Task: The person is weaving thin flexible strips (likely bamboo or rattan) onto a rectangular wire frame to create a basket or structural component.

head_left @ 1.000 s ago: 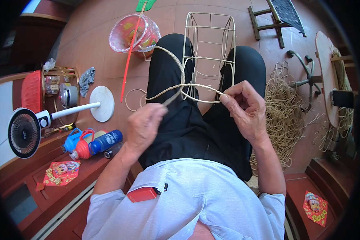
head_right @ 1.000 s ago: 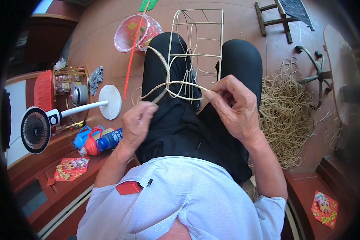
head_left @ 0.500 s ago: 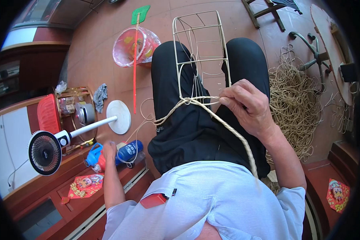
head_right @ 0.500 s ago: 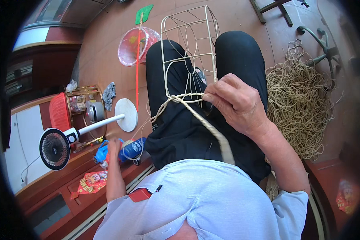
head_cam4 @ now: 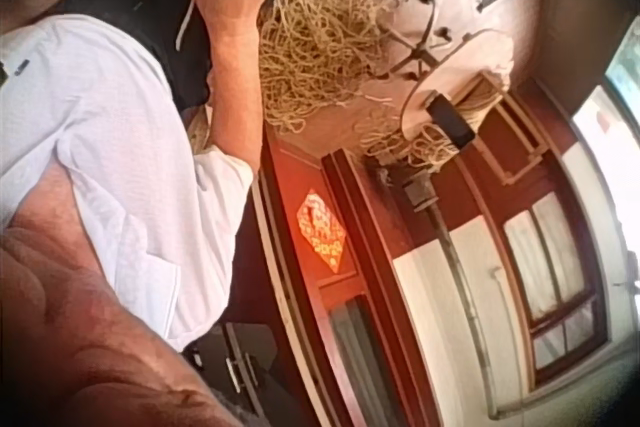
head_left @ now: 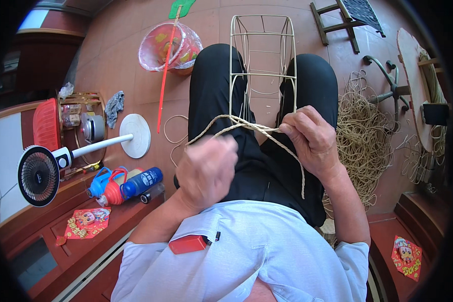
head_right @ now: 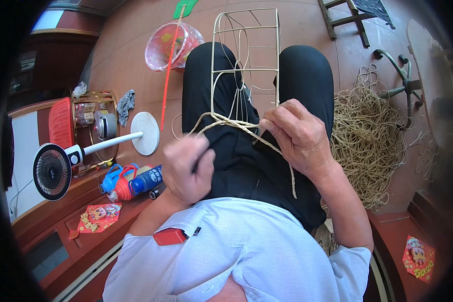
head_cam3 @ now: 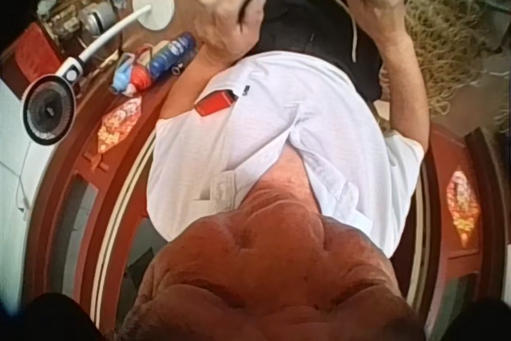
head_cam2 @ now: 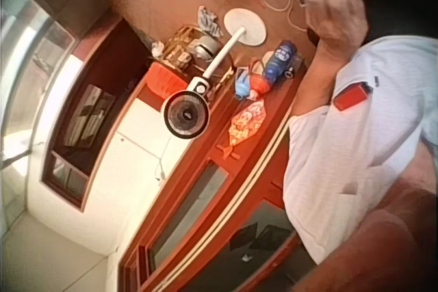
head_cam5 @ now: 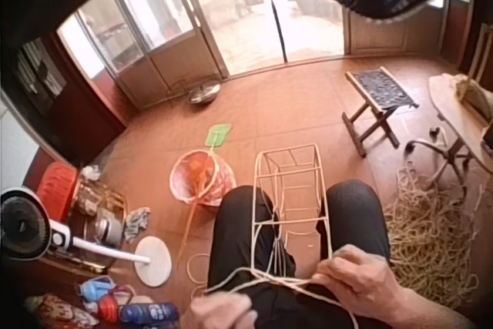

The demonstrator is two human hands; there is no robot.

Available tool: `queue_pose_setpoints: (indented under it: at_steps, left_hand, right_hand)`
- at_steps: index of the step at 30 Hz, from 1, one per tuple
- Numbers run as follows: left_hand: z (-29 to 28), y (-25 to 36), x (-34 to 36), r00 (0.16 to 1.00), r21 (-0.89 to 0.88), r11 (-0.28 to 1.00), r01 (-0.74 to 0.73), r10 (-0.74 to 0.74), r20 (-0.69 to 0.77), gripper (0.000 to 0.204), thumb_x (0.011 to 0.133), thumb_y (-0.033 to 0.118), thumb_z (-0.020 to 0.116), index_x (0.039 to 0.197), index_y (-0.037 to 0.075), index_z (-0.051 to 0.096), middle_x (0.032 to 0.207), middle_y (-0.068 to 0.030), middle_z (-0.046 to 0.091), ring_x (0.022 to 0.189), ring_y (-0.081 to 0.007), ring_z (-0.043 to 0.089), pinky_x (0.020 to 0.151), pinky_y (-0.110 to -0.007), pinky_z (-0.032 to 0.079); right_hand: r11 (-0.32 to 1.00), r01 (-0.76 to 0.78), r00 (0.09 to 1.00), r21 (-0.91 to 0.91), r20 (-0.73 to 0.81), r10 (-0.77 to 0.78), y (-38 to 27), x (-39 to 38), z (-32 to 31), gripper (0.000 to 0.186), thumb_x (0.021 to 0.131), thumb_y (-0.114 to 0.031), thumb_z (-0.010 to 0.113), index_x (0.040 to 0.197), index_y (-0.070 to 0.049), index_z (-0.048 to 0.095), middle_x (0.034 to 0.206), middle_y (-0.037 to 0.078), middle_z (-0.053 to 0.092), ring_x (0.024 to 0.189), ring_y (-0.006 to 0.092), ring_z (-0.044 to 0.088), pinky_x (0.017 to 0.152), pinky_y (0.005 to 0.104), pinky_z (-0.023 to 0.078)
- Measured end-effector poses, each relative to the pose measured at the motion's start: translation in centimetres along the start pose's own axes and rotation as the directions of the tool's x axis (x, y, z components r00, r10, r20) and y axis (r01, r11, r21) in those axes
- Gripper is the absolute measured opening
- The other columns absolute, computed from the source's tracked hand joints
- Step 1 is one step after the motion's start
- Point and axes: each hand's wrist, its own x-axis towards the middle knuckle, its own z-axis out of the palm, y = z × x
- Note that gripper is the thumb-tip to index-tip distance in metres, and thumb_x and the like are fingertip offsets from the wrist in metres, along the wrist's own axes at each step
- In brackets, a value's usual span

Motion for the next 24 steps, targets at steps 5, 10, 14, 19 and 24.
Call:
queue_pose_setpoints:
  at_steps: [5, 10, 14, 19, 24]
  left_hand:
    - [1.5, -2.2, -0.7, 0.695, -0.320, 0.617, 0.719, -0.630, 0.346, 0.044, 0.100, 0.002, 0.078, 0.141, -0.001, 0.064, 0.120, -0.0150, 0.076, 0.074, -0.0197, 0.067, 0.068, -0.029, 0.054]
    - [-1.0, -4.8, -3.4, 0.847, -0.034, 0.879, 0.475, -0.447, 0.289, 0.014, 0.104, 0.009, 0.074, 0.116, 0.004, 0.076, 0.101, -0.0163, 0.076, 0.089, -0.0364, 0.076, 0.077, -0.043, 0.060]
    - [-6.1, -14.5, -10.1, 0.816, 0.377, 0.833, 0.406, -0.516, 0.261, 0.017, 0.110, 0.017, 0.064, 0.113, 0.004, 0.076, 0.105, -0.0203, 0.075, 0.096, -0.0403, 0.075, 0.082, -0.051, 0.060]
    - [-11.2, -18.3, -10.0, 0.717, 0.773, 0.594, 0.225, -0.638, 0.282, 0.018, 0.109, 0.013, 0.063, 0.116, 0.003, 0.076, 0.102, -0.0215, 0.069, 0.094, -0.0439, 0.071, 0.085, -0.055, 0.057]
    - [-4.0, -2.9, 0.8, 0.980, -0.016, 0.999, 0.049, -0.045, 0.194, 0.038, 0.093, -0.007, 0.071, 0.131, 0.000, 0.076, 0.118, -0.0180, 0.078, 0.106, -0.0347, 0.077, 0.091, -0.043, 0.063]
  right_hand:
    - [1.000, -0.010, 1.000, 0.028, -0.023, 0.011, 0.1, -0.1, 0.3, 0.015, 0.100, -0.014, 0.082, 0.102, -0.002, 0.074, 0.091, 0.012, 0.067, 0.076, 0.0299, 0.070, 0.067, 0.0414, 0.056]
    - [0.999, 0.001, 1.000, 0.040, -0.021, -0.001, 0.1, 0.1, 0.2, 0.014, 0.101, -0.014, 0.081, 0.102, -0.002, 0.073, 0.092, 0.012, 0.067, 0.077, 0.0308, 0.070, 0.068, 0.0417, 0.057]
    - [0.999, -0.005, 1.000, 0.048, -0.030, 0.006, 0.1, 0.0, 0.1, 0.014, 0.102, -0.015, 0.080, 0.102, -0.003, 0.073, 0.092, 0.011, 0.067, 0.078, 0.0313, 0.071, 0.068, 0.0416, 0.057]
    - [0.998, -0.012, 1.000, 0.066, -0.001, 0.012, 0.1, 0.1, 0.2, 0.014, 0.103, -0.015, 0.079, 0.103, -0.003, 0.072, 0.092, 0.011, 0.067, 0.079, 0.0320, 0.070, 0.070, 0.0422, 0.057]
    - [0.997, -0.038, 0.998, 0.073, 0.043, 0.035, 0.2, 0.0, -0.2, 0.013, 0.103, -0.014, 0.079, 0.104, -0.002, 0.072, 0.093, 0.012, 0.067, 0.079, 0.0325, 0.070, 0.071, 0.0419, 0.057]
